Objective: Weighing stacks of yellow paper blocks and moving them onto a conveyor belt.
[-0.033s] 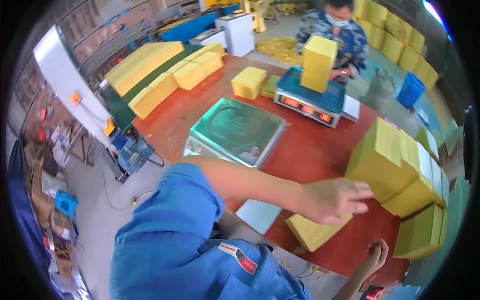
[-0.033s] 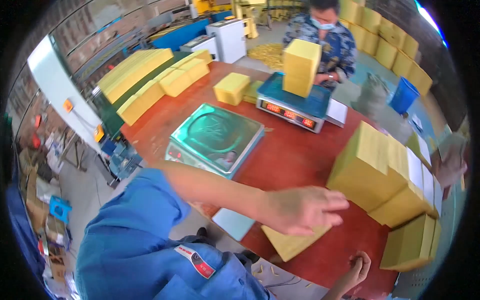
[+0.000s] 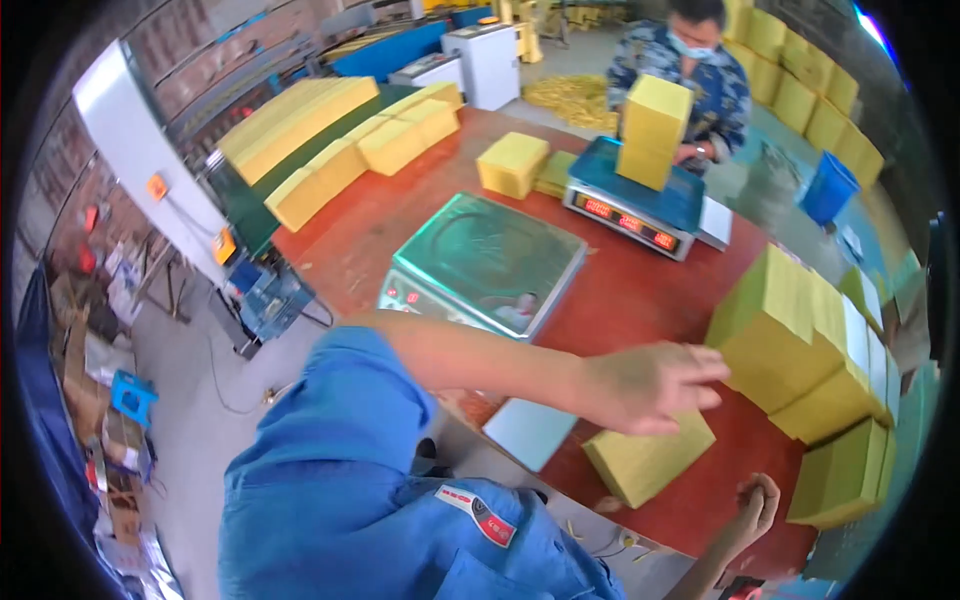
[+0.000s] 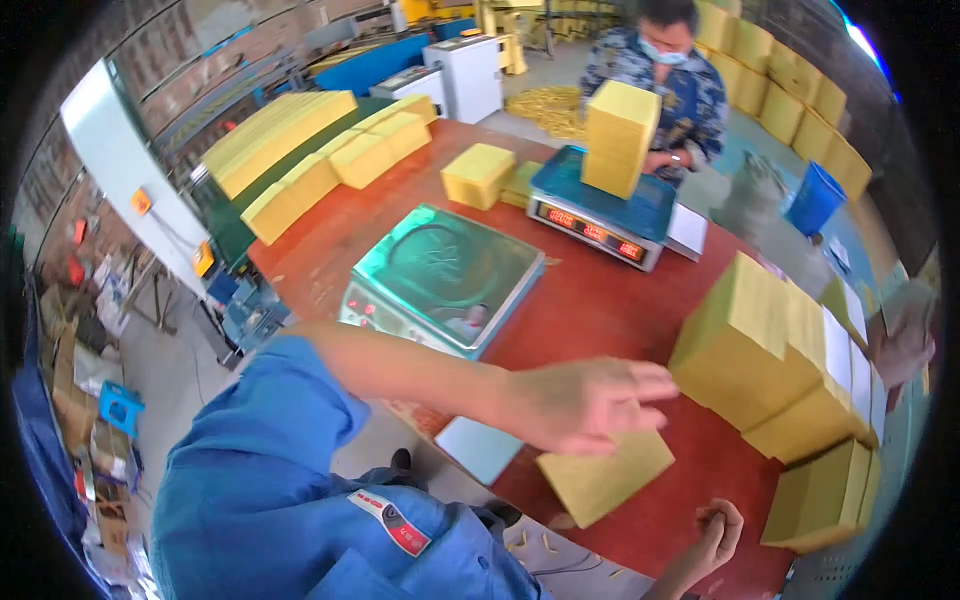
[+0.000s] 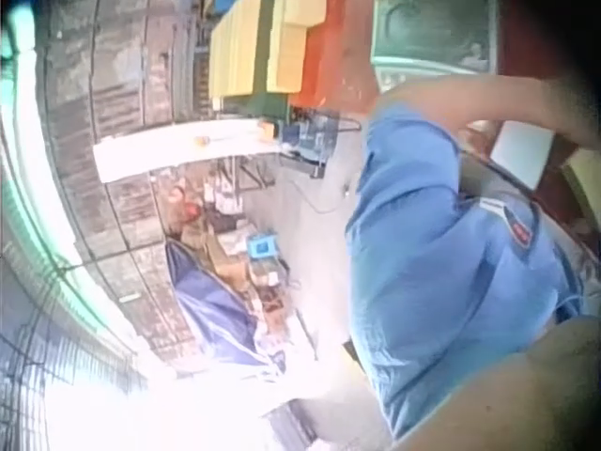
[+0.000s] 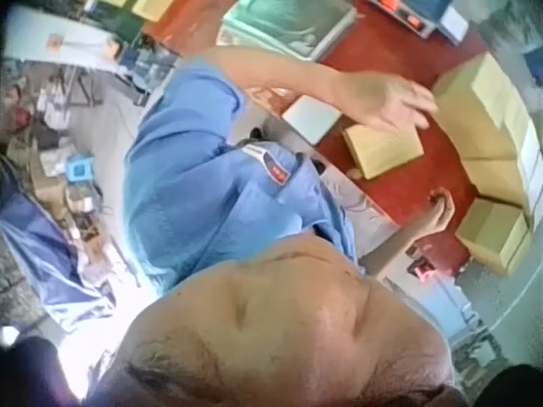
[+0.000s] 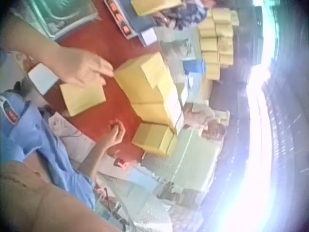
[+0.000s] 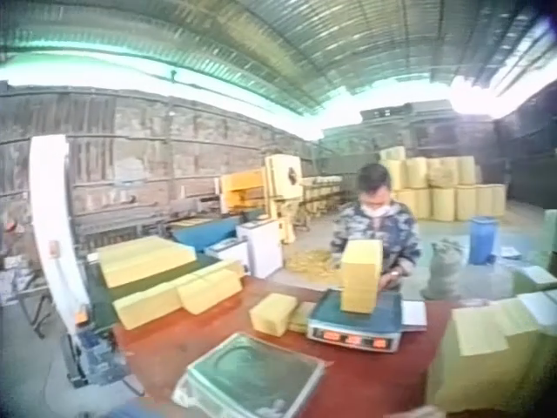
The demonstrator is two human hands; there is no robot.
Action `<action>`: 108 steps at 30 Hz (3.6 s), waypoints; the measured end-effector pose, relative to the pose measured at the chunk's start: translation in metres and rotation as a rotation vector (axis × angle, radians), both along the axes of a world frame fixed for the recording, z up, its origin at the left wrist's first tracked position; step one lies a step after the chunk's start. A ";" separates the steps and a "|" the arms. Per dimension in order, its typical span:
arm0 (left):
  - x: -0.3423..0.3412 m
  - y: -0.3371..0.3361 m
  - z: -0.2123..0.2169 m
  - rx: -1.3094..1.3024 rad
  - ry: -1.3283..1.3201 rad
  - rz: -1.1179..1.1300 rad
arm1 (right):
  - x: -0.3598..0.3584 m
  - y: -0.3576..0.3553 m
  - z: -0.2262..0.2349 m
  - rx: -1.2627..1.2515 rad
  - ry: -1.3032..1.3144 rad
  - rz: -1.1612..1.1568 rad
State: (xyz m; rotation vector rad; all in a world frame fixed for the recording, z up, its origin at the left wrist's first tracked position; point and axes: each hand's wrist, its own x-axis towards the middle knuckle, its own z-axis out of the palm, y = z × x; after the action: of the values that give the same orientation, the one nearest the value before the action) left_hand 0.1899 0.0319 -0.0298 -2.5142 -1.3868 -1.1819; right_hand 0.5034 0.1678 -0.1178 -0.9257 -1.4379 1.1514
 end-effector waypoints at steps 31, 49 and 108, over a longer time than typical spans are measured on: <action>-0.816 -0.288 -0.117 -0.541 0.091 1.280 | -0.560 -0.508 -0.107 0.337 -0.375 0.791; -0.492 -0.409 -0.101 -0.552 0.322 0.681 | -0.537 -0.504 -0.111 0.154 -0.168 0.985; -0.894 -0.181 -0.106 -0.311 0.112 1.260 | -0.668 -0.484 -0.124 0.558 -0.534 0.569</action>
State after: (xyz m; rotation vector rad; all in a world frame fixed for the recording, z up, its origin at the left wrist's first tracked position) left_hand -0.7040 -0.1490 -0.1361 -1.1662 -2.5489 -0.5333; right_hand -0.1647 -0.3162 -0.2415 -0.4381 -2.4104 0.8232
